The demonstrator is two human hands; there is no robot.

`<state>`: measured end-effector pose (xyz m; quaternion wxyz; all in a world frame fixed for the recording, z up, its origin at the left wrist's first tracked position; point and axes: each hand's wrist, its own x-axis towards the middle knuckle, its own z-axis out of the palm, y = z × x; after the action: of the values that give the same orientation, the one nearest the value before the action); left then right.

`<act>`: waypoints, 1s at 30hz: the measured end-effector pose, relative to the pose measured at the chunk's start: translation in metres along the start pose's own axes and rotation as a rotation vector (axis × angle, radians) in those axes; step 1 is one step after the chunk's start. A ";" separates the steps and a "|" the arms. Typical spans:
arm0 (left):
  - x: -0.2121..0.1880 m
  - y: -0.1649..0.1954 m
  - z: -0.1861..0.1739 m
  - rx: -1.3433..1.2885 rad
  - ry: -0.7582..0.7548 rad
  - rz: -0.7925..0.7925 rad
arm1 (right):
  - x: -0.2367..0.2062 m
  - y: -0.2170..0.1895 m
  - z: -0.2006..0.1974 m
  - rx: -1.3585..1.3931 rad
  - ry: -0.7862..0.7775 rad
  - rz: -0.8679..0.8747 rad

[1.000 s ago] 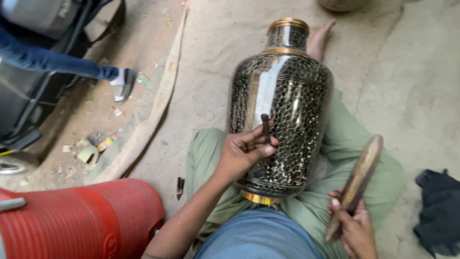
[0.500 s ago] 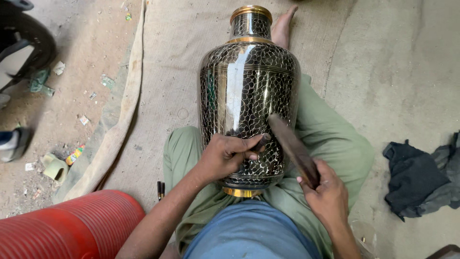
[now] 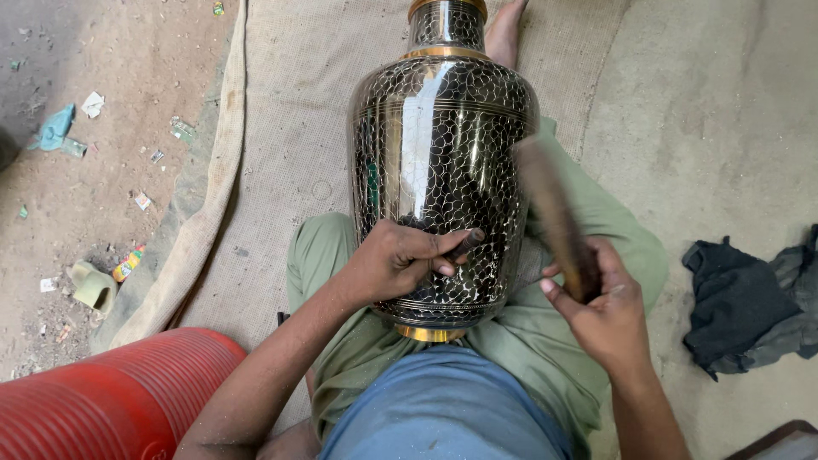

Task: The person sits on the floor and uses a hammer and chisel to engrave a decorative pattern onto a large metal vase. The person holds the chisel against the vase surface and strikes it repeatedly with the hammer to create indentations.

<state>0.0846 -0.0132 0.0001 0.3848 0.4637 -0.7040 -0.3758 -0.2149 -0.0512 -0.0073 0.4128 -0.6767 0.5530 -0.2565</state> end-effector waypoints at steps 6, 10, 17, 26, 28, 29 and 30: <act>0.000 0.001 -0.001 0.059 -0.003 0.022 | 0.008 -0.026 -0.017 -0.229 -0.024 0.068; 0.000 0.002 -0.002 0.056 -0.005 0.027 | 0.005 -0.030 -0.013 -0.147 0.000 0.036; 0.003 0.000 -0.006 0.053 -0.047 0.030 | -0.007 -0.022 -0.001 -0.112 0.064 -0.010; 0.001 -0.006 -0.008 0.007 -0.053 0.055 | -0.017 -0.026 0.010 -0.409 0.108 -0.056; 0.001 -0.006 -0.010 0.003 -0.065 0.046 | -0.017 -0.027 0.013 0.027 0.097 -0.041; 0.001 -0.006 -0.011 0.007 -0.075 0.038 | -0.017 -0.028 0.014 0.244 0.091 -0.029; 0.001 -0.006 -0.011 0.008 -0.083 0.029 | -0.016 -0.029 0.014 0.032 0.102 -0.059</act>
<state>0.0958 -0.0180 -0.0002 0.3591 0.4388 -0.7275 -0.3863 -0.1921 -0.0300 0.0113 0.3869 -0.6721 0.5490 -0.3117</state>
